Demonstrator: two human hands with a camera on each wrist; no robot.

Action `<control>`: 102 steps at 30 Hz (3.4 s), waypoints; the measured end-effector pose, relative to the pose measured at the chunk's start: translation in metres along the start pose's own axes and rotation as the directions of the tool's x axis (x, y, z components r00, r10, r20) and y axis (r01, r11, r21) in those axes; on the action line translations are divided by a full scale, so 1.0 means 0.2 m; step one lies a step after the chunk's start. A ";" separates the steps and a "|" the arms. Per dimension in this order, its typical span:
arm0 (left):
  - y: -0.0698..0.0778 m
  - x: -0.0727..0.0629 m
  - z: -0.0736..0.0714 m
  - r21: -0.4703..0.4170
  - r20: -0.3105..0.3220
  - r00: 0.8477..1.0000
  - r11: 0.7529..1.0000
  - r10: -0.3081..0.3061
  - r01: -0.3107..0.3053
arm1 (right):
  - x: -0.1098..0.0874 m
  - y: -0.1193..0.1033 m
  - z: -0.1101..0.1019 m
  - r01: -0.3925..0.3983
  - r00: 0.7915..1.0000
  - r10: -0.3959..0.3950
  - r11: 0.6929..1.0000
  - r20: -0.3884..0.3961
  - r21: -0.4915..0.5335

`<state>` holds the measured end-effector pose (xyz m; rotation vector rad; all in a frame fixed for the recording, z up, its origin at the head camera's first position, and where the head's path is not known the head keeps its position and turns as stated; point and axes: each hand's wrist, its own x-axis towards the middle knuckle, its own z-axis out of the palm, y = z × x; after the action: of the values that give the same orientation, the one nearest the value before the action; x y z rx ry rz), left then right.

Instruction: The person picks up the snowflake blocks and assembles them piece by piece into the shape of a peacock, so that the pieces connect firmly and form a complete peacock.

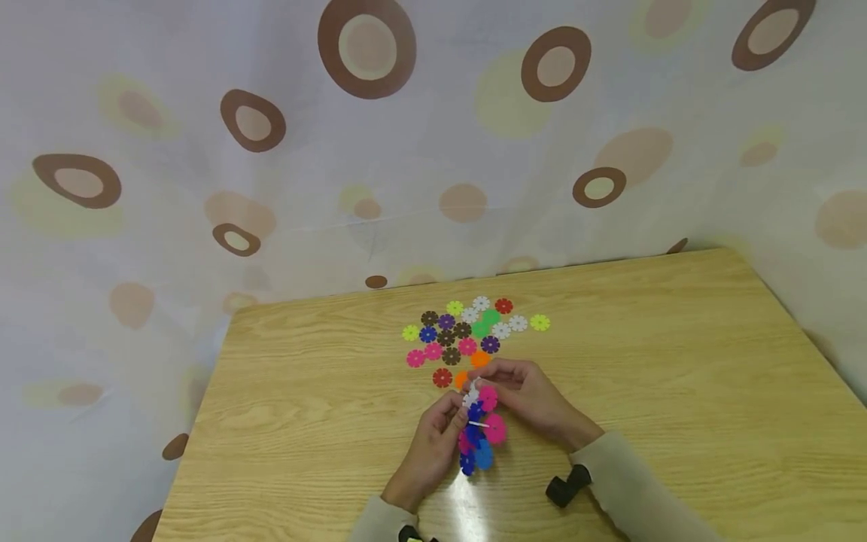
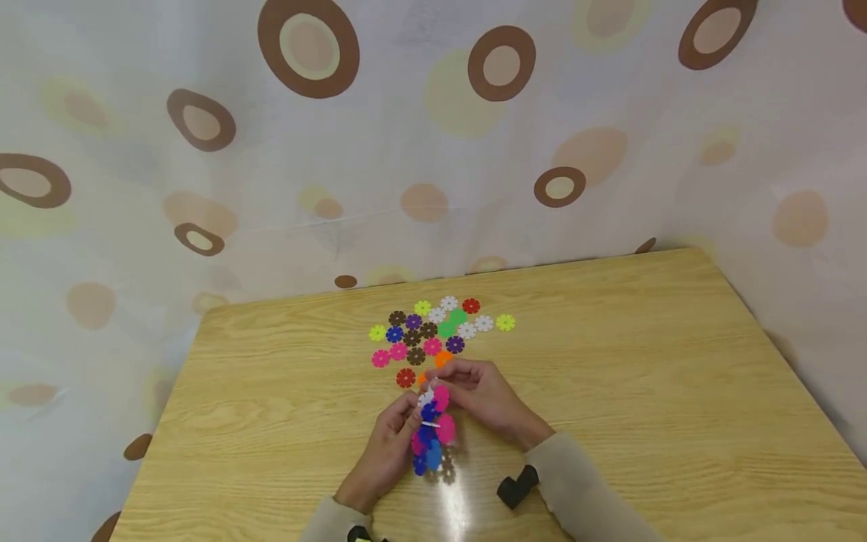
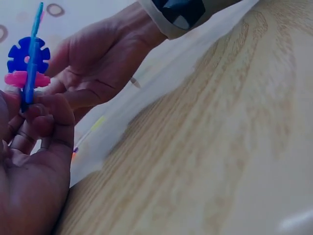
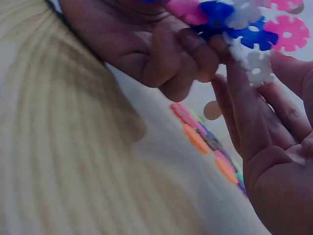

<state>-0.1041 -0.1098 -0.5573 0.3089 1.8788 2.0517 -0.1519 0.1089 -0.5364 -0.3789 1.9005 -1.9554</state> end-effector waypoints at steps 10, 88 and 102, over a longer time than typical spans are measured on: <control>0.01 0.01 0.02 -0.055 0.014 1.000 0.998 0.012 -0.011 | -0.01 -0.03 0.01 -0.005 0.998 0.003 0.999 -0.059 -0.044; -0.02 0.01 0.03 -0.516 -0.142 0.989 0.855 -0.031 -0.047 | -0.09 -0.10 -0.10 -0.021 1.000 0.017 0.723 -0.012 -0.691; -0.02 0.01 0.03 -0.553 -0.131 0.991 0.832 -0.033 -0.046 | -0.09 -0.09 -0.16 -0.017 0.999 0.033 0.924 0.035 -0.382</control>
<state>-0.1033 -0.1040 -0.5618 0.0220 1.2470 2.5589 -0.1525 0.1450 -0.5186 -0.4945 2.2466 -1.5399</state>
